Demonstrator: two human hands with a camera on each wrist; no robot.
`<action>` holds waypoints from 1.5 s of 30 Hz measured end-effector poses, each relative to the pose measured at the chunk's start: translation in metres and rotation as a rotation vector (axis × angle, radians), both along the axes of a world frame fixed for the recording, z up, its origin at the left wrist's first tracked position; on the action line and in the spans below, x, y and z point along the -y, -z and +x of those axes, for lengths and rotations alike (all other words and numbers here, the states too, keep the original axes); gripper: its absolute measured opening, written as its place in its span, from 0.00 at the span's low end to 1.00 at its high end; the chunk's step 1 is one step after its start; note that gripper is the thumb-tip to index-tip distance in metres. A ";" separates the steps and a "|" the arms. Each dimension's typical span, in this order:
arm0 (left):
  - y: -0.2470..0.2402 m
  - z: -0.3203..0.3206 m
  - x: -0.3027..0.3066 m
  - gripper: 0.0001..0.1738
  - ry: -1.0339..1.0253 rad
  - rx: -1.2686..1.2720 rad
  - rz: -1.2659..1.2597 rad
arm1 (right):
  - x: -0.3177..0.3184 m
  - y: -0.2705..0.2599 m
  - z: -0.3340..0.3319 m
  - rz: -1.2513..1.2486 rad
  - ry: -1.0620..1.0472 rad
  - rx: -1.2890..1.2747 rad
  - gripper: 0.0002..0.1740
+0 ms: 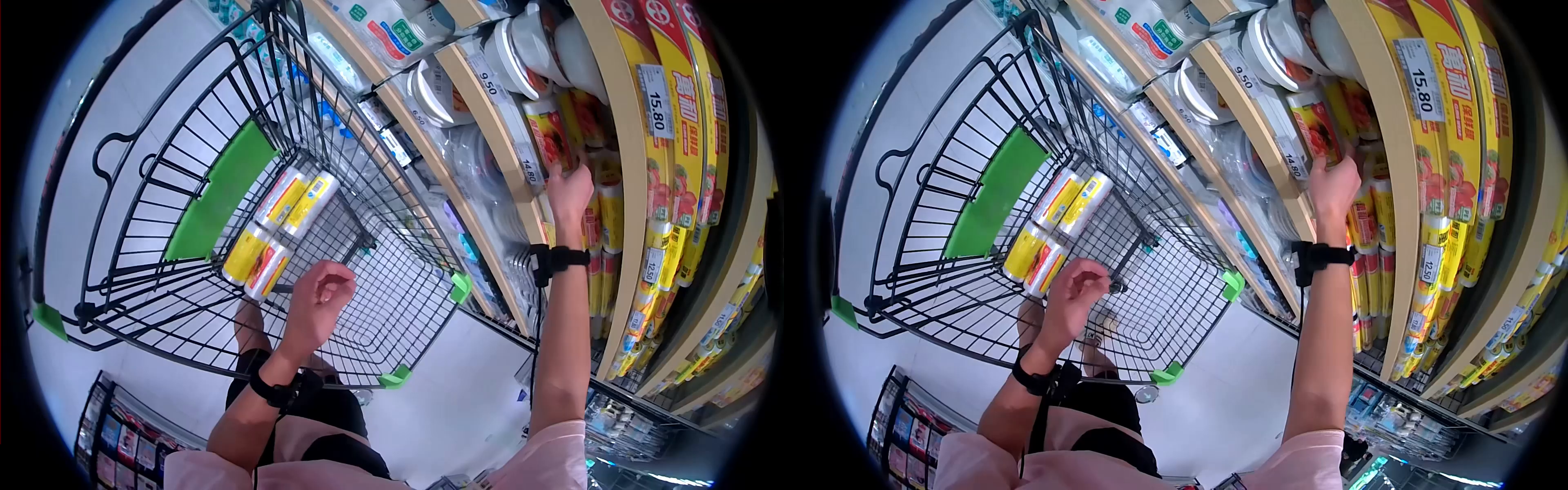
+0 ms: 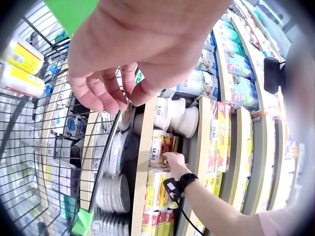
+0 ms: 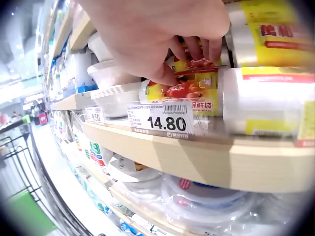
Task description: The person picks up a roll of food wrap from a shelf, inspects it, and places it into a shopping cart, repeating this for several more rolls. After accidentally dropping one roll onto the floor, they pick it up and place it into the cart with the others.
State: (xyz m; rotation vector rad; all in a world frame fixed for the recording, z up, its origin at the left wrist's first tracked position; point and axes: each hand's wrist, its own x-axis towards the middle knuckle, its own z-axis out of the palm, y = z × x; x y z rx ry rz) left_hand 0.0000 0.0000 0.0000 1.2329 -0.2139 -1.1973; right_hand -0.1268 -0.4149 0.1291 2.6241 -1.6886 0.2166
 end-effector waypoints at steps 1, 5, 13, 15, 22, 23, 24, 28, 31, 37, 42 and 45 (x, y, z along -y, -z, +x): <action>-0.005 -0.001 0.000 0.07 0.004 0.001 -0.010 | 0.010 0.001 -0.003 -0.073 -0.025 -0.017 0.47; -0.004 0.019 0.009 0.07 -0.006 -0.063 -0.045 | 0.048 0.029 0.007 -0.193 -0.120 -0.078 0.48; -0.001 0.033 0.013 0.07 0.022 -0.076 -0.063 | 0.021 0.027 0.023 -0.255 -0.009 -0.217 0.49; -0.001 0.035 0.013 0.07 0.029 -0.075 -0.061 | 0.015 0.025 0.024 -0.239 0.016 -0.165 0.48; 0.002 0.039 0.018 0.07 0.037 -0.056 -0.063 | 0.031 0.031 0.011 -0.259 0.038 -0.010 0.50; 0.002 0.039 0.018 0.07 0.038 -0.058 -0.058 | 0.033 0.031 0.008 -0.262 0.038 0.009 0.49; 0.002 0.040 0.018 0.07 0.041 -0.061 -0.058 | 0.032 0.030 0.007 -0.262 0.022 0.024 0.49; 0.002 0.039 0.018 0.07 0.048 -0.063 -0.063 | 0.003 0.013 0.016 -0.218 0.009 0.092 0.45; 0.003 0.038 0.017 0.07 0.054 -0.066 -0.069 | -0.007 0.010 0.021 -0.257 0.009 0.107 0.42; -0.001 0.035 0.014 0.07 0.059 -0.088 -0.084 | -0.032 -0.006 0.029 -0.326 0.123 -0.130 0.37; -0.005 0.030 0.013 0.07 0.062 -0.106 -0.119 | -0.067 -0.011 0.012 -0.540 -0.032 -0.145 0.37; -0.013 0.025 0.016 0.08 0.091 -0.133 -0.114 | -0.098 -0.020 0.009 -0.414 -0.033 -0.005 0.36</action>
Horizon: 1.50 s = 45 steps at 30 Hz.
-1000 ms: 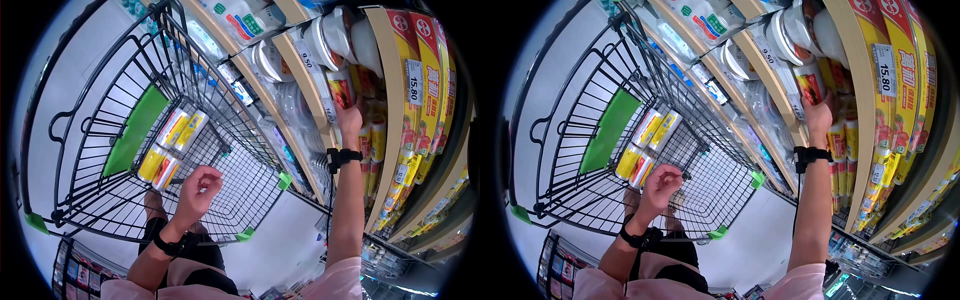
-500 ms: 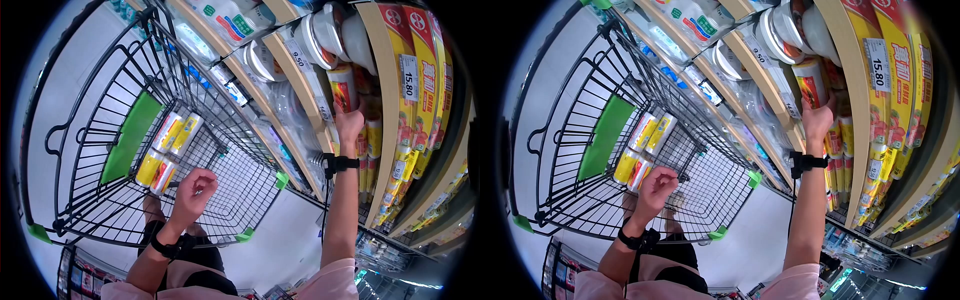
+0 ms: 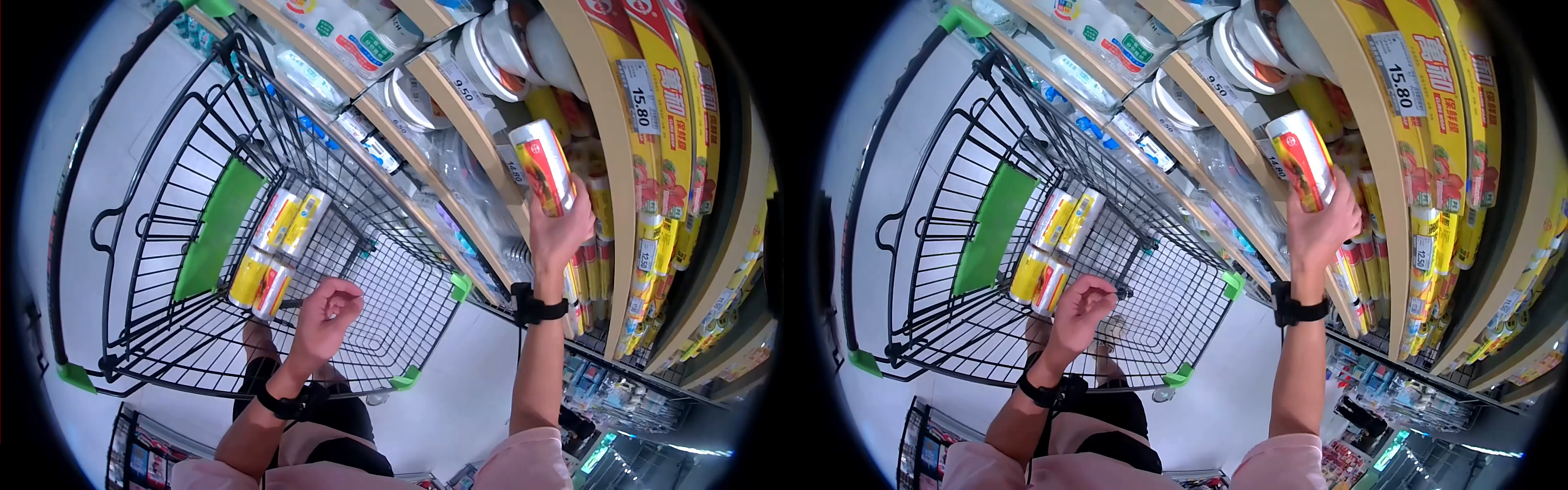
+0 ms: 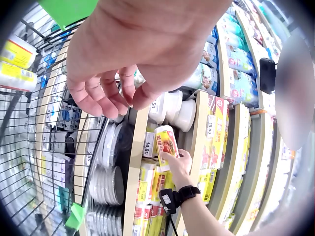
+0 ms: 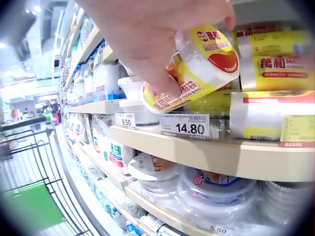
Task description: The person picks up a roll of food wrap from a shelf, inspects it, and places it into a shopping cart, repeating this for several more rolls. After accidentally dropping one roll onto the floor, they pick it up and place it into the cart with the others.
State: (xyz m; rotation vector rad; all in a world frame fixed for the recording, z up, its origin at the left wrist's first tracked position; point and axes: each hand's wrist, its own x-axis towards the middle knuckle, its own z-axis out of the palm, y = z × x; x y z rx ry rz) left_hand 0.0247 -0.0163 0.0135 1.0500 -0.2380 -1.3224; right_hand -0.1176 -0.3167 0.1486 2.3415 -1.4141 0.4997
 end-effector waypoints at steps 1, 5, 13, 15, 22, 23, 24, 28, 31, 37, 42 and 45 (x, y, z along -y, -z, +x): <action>-0.002 -0.002 0.002 0.08 0.027 0.004 0.007 | -0.012 -0.002 -0.003 0.014 -0.007 0.049 0.36; -0.027 -0.001 0.009 0.08 0.097 -0.048 0.000 | -0.050 -0.006 -0.030 0.352 -0.118 0.570 0.36; -0.093 -0.009 0.019 0.35 0.079 -0.335 -0.143 | -0.181 -0.016 -0.079 1.049 -0.046 0.853 0.38; -0.089 -0.020 0.016 0.37 0.201 -0.266 -0.142 | -0.212 -0.010 -0.093 1.204 -0.084 0.903 0.36; -0.128 -0.076 -0.011 0.34 0.022 -0.135 0.251 | -0.267 -0.003 -0.134 1.209 -0.081 1.301 0.35; -0.129 -0.083 -0.015 0.34 0.024 -0.108 0.253 | -0.269 -0.010 -0.138 1.176 -0.094 1.262 0.37; -0.137 -0.089 -0.018 0.34 0.012 -0.100 0.233 | -0.268 -0.022 -0.142 1.283 -0.021 1.247 0.37; -0.164 -0.108 -0.032 0.34 0.011 -0.007 0.141 | -0.267 -0.041 -0.173 1.458 0.033 1.198 0.36; -0.176 -0.125 -0.034 0.27 -0.034 0.114 0.108 | -0.276 -0.067 -0.184 1.292 -0.261 1.395 0.38; -0.223 -0.147 -0.036 0.23 0.218 -0.062 0.000 | -0.288 -0.070 -0.226 1.031 -0.489 1.213 0.44; -0.236 -0.180 -0.052 0.35 0.085 0.040 -0.164 | -0.303 -0.066 -0.254 1.393 -0.342 1.607 0.43; -0.235 -0.194 -0.067 0.37 0.178 0.149 -0.239 | -0.309 -0.072 -0.266 1.530 -0.271 1.707 0.41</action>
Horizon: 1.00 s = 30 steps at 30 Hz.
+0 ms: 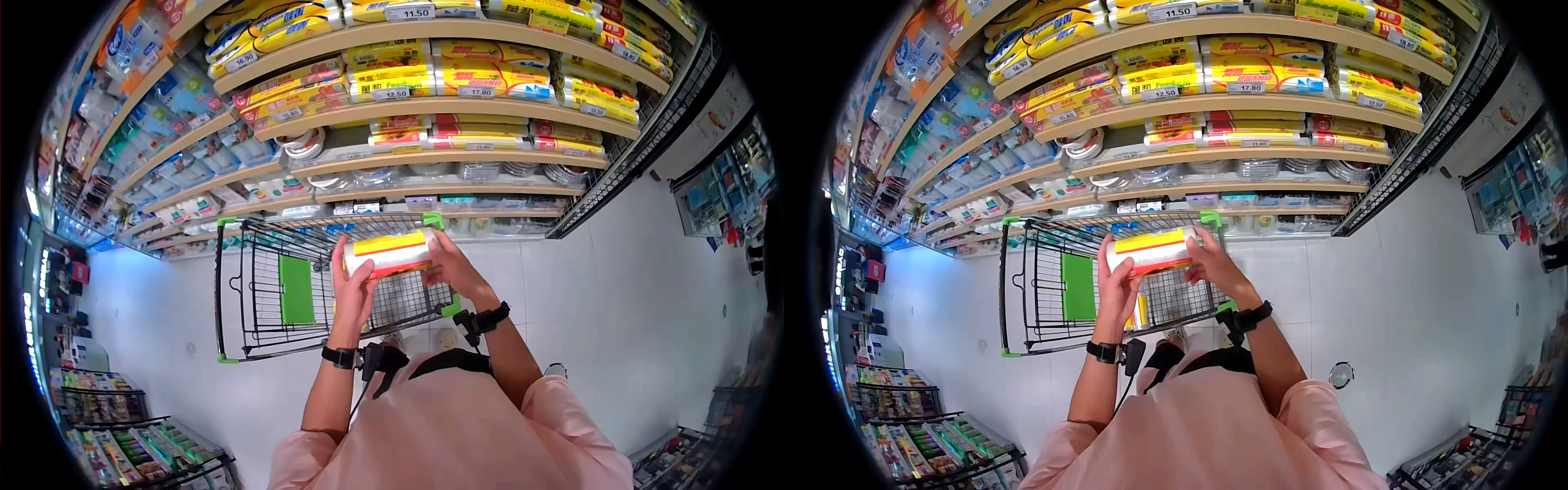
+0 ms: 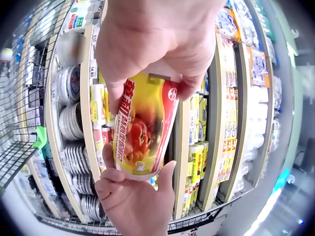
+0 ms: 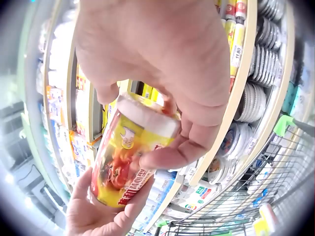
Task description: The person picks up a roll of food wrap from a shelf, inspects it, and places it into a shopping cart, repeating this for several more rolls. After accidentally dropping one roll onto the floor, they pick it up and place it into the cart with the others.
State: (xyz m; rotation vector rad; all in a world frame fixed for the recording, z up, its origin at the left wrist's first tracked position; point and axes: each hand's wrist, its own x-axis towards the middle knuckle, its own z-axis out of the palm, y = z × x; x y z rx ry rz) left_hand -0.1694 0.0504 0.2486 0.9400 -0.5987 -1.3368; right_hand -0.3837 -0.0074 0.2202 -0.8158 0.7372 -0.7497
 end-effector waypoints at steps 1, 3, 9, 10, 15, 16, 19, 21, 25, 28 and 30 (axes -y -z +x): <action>0.005 0.000 -0.003 0.38 0.057 0.056 -0.017 | -0.001 0.003 -0.003 0.002 0.008 0.029 0.38; 0.000 -0.005 -0.008 0.37 0.153 0.087 0.011 | -0.002 0.009 -0.011 0.000 0.037 0.092 0.32; -0.013 -0.008 -0.002 0.32 0.232 -0.002 0.189 | -0.018 0.000 -0.031 -0.351 0.080 -0.022 0.37; -0.013 -0.009 -0.004 0.31 0.215 0.007 0.170 | -0.022 -0.003 -0.031 -0.374 0.078 -0.017 0.38; -0.005 -0.015 -0.003 0.29 0.141 0.041 0.044 | -0.018 -0.009 -0.043 -0.091 0.128 0.109 0.38; -0.005 -0.015 -0.004 0.33 0.146 0.005 0.021 | -0.018 -0.009 -0.045 -0.046 0.111 0.105 0.38; -0.003 -0.018 -0.005 0.36 0.176 0.217 -0.143 | -0.017 -0.010 -0.048 0.038 0.100 0.111 0.39; -0.006 -0.024 -0.005 0.41 0.177 0.177 -0.169 | -0.018 -0.004 -0.045 0.039 0.149 0.136 0.41; -0.008 -0.027 -0.012 0.38 0.120 0.004 -0.035 | -0.017 -0.007 -0.045 -0.255 0.081 0.187 0.38; -0.015 -0.026 -0.007 0.30 0.105 -0.017 0.115 | -0.017 -0.014 -0.039 -0.391 0.069 0.230 0.42; -0.028 -0.029 -0.010 0.29 0.098 -0.009 0.083 | -0.015 -0.014 -0.039 -0.453 0.070 0.246 0.43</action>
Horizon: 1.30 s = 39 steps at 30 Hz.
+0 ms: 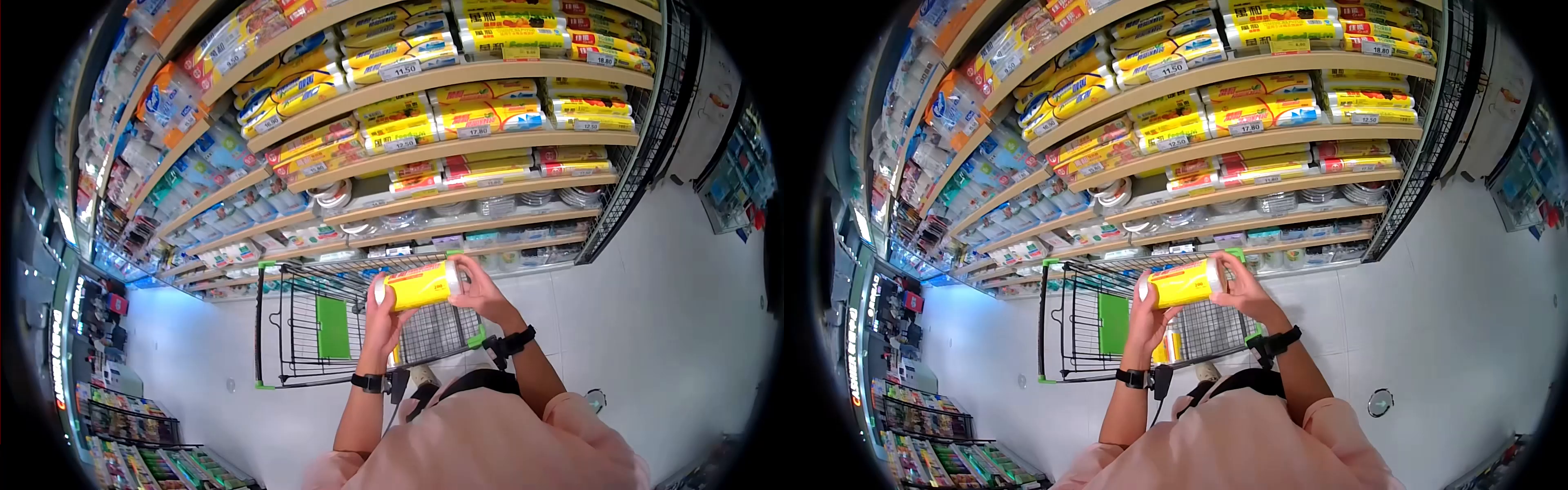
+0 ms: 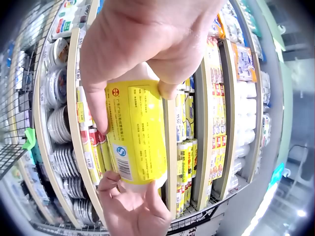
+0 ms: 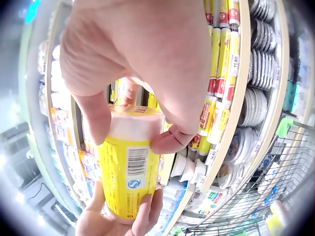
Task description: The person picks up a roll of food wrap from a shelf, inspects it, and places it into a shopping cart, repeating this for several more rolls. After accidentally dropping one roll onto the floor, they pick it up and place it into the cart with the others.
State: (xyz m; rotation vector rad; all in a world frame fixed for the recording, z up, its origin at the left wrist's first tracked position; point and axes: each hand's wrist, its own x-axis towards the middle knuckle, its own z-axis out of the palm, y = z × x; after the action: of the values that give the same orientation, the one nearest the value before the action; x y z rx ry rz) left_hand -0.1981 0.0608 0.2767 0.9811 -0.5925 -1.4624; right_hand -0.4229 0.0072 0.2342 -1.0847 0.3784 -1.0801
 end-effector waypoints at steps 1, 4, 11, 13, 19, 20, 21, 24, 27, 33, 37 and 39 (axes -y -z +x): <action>-0.003 0.000 -0.002 0.30 -0.004 0.020 -0.033 | 0.002 0.003 -0.002 0.018 -0.005 -0.010 0.43; -0.008 -0.004 -0.006 0.35 -0.089 0.080 -0.111 | 0.009 0.010 0.001 0.035 0.005 -0.019 0.40; 0.003 -0.005 -0.007 0.50 -0.061 0.126 -0.356 | 0.004 0.003 -0.001 0.203 -0.006 -0.230 0.30; 0.007 -0.005 -0.006 0.48 -0.048 0.115 -0.343 | 0.004 0.001 -0.003 0.207 -0.040 -0.218 0.27; -0.003 -0.015 -0.010 0.48 -0.028 0.108 -0.318 | 0.001 0.004 -0.008 0.062 0.038 -0.185 0.34; 0.001 -0.015 -0.010 0.44 -0.032 0.129 -0.315 | 0.002 0.001 -0.011 0.098 0.001 -0.190 0.40; 0.003 -0.017 -0.010 0.43 -0.046 0.047 -0.266 | 0.001 0.002 -0.010 0.068 0.025 -0.182 0.41; 0.016 -0.020 -0.006 0.34 -0.042 -0.146 -0.134 | -0.006 -0.002 -0.005 0.038 0.062 -0.114 0.49; 0.027 -0.020 -0.004 0.29 0.088 -0.338 0.003 | -0.010 -0.005 0.000 -0.026 0.042 -0.065 0.50; 0.037 -0.030 -0.009 0.31 0.116 -0.305 0.206 | -0.021 -0.029 -0.001 -0.132 -0.009 -0.085 0.50; 0.044 -0.030 -0.008 0.30 0.189 -0.234 0.240 | -0.021 -0.025 -0.006 -0.253 0.071 -0.140 0.52; 0.045 -0.031 -0.011 0.30 0.193 -0.233 0.263 | -0.021 -0.023 -0.010 -0.328 0.130 -0.217 0.52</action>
State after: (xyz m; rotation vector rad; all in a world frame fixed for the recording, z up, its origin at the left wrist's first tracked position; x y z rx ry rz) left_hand -0.2288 0.0713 0.2318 0.9560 -0.3371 -1.8314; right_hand -0.4328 0.0281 0.2573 -1.4934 0.4588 -1.1687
